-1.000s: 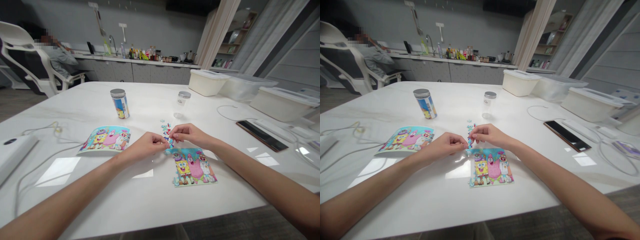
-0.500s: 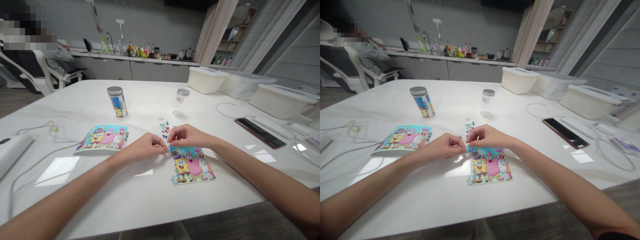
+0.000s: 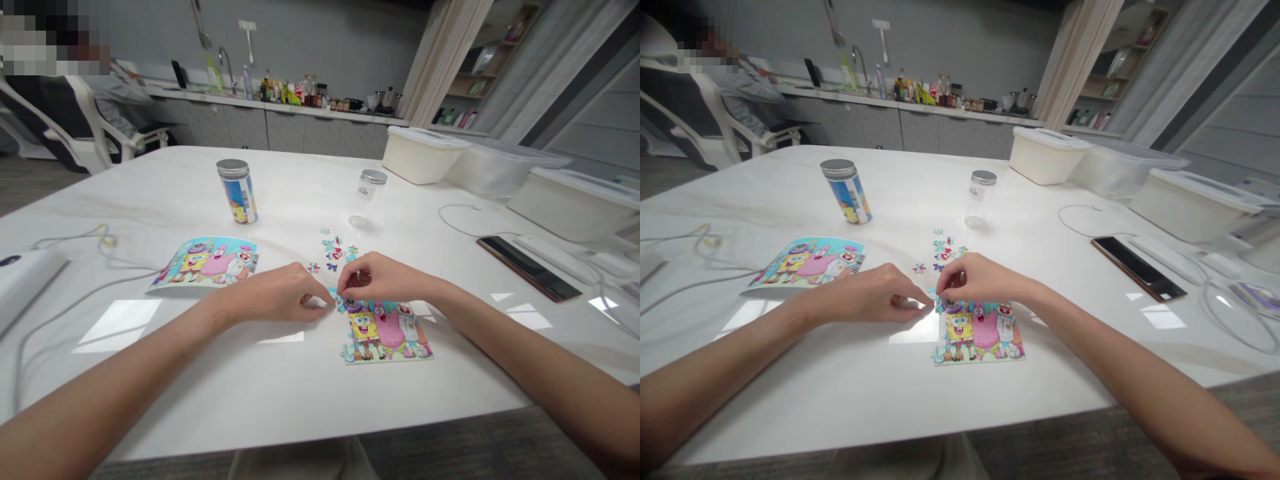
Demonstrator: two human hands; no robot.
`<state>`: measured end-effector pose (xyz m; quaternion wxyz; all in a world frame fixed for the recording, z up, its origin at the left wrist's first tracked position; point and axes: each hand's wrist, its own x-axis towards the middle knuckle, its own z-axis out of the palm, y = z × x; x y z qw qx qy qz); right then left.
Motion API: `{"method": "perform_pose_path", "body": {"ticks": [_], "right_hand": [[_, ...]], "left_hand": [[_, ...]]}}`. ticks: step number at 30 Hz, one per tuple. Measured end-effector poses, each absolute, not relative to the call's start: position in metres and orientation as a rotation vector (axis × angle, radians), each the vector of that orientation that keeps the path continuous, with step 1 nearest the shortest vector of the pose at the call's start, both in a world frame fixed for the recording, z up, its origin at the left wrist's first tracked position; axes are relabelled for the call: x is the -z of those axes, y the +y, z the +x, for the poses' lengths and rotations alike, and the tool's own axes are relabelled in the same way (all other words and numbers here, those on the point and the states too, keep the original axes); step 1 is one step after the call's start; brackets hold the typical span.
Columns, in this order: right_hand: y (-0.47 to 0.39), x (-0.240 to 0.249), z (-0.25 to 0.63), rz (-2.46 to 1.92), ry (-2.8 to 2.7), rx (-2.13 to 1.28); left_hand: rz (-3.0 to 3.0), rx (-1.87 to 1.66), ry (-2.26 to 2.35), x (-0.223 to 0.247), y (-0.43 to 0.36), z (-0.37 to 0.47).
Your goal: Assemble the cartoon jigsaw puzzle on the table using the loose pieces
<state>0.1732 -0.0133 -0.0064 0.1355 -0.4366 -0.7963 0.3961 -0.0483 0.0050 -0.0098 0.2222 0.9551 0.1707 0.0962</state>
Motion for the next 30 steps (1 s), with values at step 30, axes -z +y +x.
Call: {"method": "perform_pose_path", "body": {"ticks": [30], "right_hand": [[-0.0198,0.0006,0.1794,-0.822,-2.706,-0.577]], "left_hand": [[2.715,-0.150,0.372,0.0059,-0.0029,-0.0457]]}}
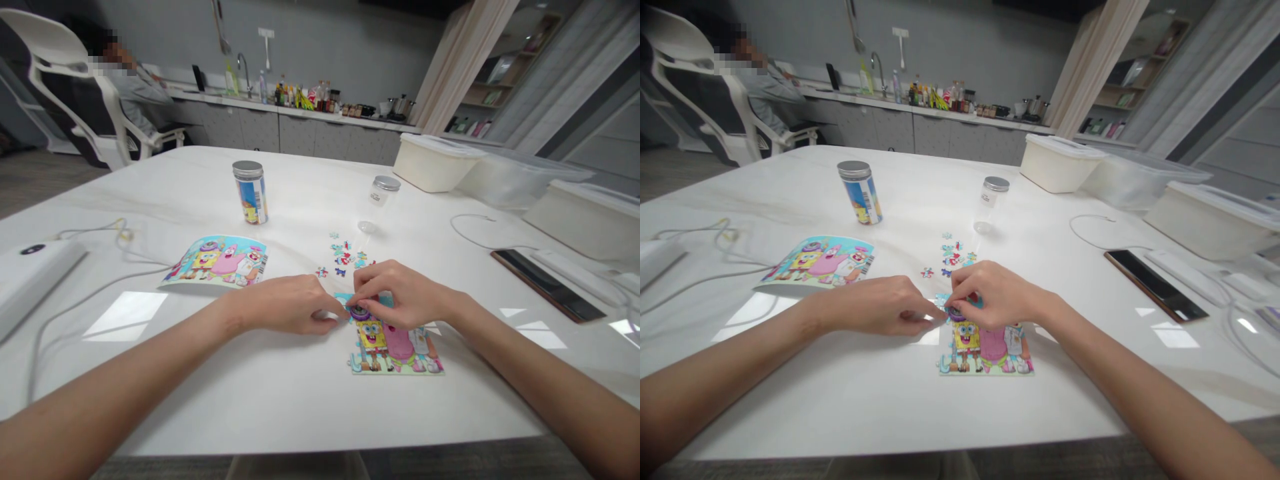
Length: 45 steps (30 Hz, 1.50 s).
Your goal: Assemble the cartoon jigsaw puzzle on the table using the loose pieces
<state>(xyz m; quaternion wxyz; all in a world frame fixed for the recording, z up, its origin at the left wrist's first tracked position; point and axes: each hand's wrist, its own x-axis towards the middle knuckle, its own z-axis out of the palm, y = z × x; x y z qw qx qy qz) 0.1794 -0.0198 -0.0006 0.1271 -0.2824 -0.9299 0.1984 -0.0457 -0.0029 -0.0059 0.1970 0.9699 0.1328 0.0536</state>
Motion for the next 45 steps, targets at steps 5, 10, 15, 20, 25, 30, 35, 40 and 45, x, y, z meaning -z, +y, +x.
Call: {"method": "perform_pose_path", "body": {"ticks": [5,10,15,20,25,30,35,40,45], "right_hand": [[-0.0201,0.0000,0.1801,-0.798,-2.731,-0.590],[-0.0190,-0.0004,0.1813,-0.766,-2.742,-0.597],[-0.0182,-0.0008,0.1823,-0.753,-2.777,-0.624],[-0.0185,-0.0005,0.1828,-0.739,-2.770,-0.591],[-0.0189,-0.0004,0.1839,-0.760,-2.725,-0.511],[-0.0177,-0.0001,0.1840,-0.820,-2.779,-0.462],[-0.0170,-0.0007,0.1841,-0.838,-2.814,-0.479],[-0.0166,-0.0004,0.1837,-0.844,-2.812,-0.545],[-0.0164,-0.0004,0.1834,-0.859,-2.812,-0.573]], "left_hand": [[2.720,-0.158,0.366,0.0068,-0.0024,-0.0459],[2.698,-0.160,0.373,0.0061,-0.0021,-0.0454],[2.706,-0.148,0.375,0.0064,-0.0018,-0.0451],[2.682,-0.202,0.385,0.0097,-0.0017,-0.0459],[2.685,-0.180,0.400,0.0096,-0.0019,-0.0465],[2.710,-0.191,0.390,0.0103,-0.0011,-0.0464],[2.751,-0.172,0.366,0.0100,-0.0017,-0.0453],[2.767,-0.157,0.387,0.0088,-0.0039,-0.0436],[2.811,-0.149,0.411,0.0112,-0.0062,-0.0427]]}}
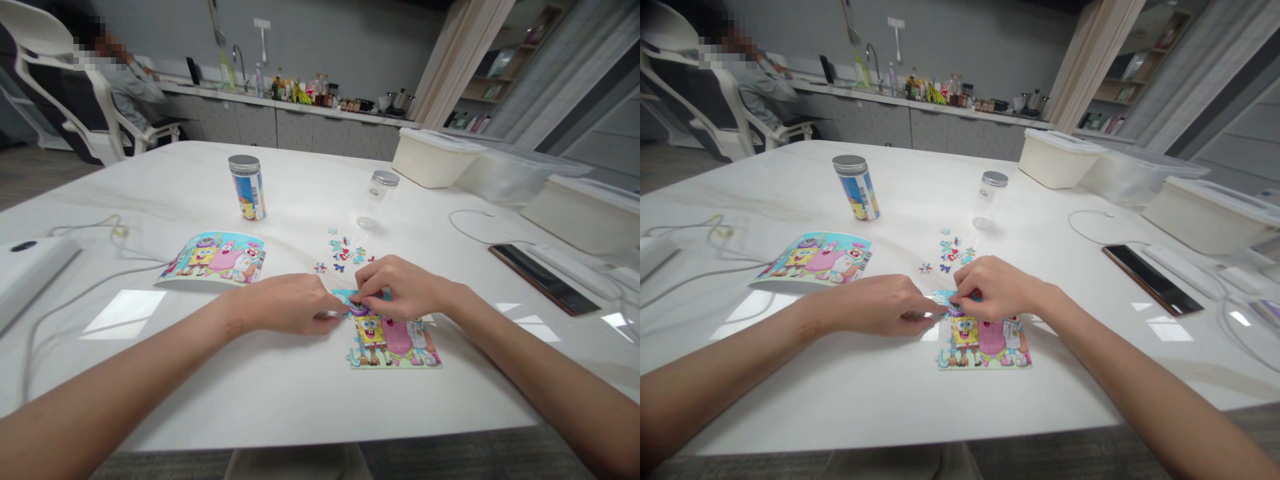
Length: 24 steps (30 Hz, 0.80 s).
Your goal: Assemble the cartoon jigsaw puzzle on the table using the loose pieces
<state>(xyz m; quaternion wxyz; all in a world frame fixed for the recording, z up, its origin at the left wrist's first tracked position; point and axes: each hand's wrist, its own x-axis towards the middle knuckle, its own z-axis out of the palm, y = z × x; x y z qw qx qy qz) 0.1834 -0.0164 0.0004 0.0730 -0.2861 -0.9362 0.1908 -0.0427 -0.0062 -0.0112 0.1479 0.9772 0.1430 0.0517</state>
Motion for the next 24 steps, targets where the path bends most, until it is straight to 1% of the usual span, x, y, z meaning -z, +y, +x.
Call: {"method": "perform_pose_path", "body": {"ticks": [8,15,20,24], "right_hand": [[-0.0167,-0.0002,0.1843,-0.827,-2.811,-0.509],[-0.0157,0.0034,0.1831,-0.818,-2.718,-0.331],[-0.0142,0.0052,0.1819,-1.028,-2.547,-0.153],[-0.0113,0.0061,0.1829,-1.203,-2.373,-0.101]], "left_hand": [[2.753,-0.140,0.559,0.0093,-0.0027,-0.0478],[2.893,-0.061,0.700,0.0082,0.0031,-0.0527],[2.942,-0.060,0.758,0.0092,0.0004,-0.0498],[2.986,-0.059,0.806,0.0091,-0.0020,-0.0479]]}}
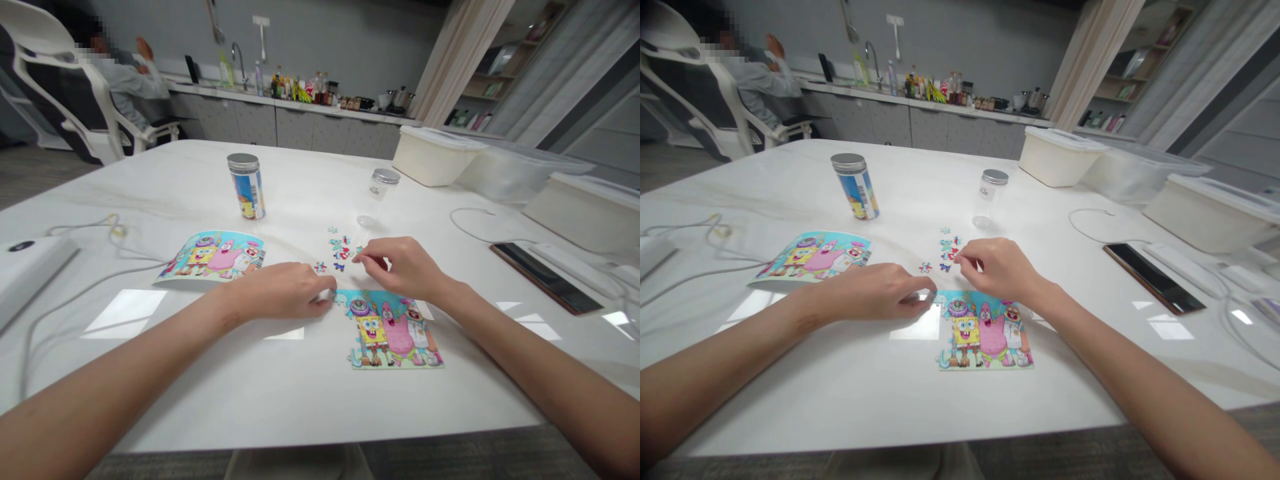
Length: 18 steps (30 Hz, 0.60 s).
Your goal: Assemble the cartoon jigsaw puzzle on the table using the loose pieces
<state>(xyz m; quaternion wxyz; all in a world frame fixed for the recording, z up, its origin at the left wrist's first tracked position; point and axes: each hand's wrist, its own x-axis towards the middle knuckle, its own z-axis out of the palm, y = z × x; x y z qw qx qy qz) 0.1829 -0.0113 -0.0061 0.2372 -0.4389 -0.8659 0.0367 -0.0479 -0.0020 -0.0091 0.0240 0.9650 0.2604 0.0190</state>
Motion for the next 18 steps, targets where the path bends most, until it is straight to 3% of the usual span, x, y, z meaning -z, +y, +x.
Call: {"method": "perform_pose_path", "body": {"ticks": [11,18], "right_hand": [[-0.004,0.005,0.185,-1.545,-1.977,-0.086],[0.011,0.022,0.199,-1.719,-2.018,-0.067]], "left_hand": [[3.010,-0.031,0.825,0.011,-0.001,-0.047],[3.012,-0.023,0.981,0.013,-0.002,-0.046]]}}
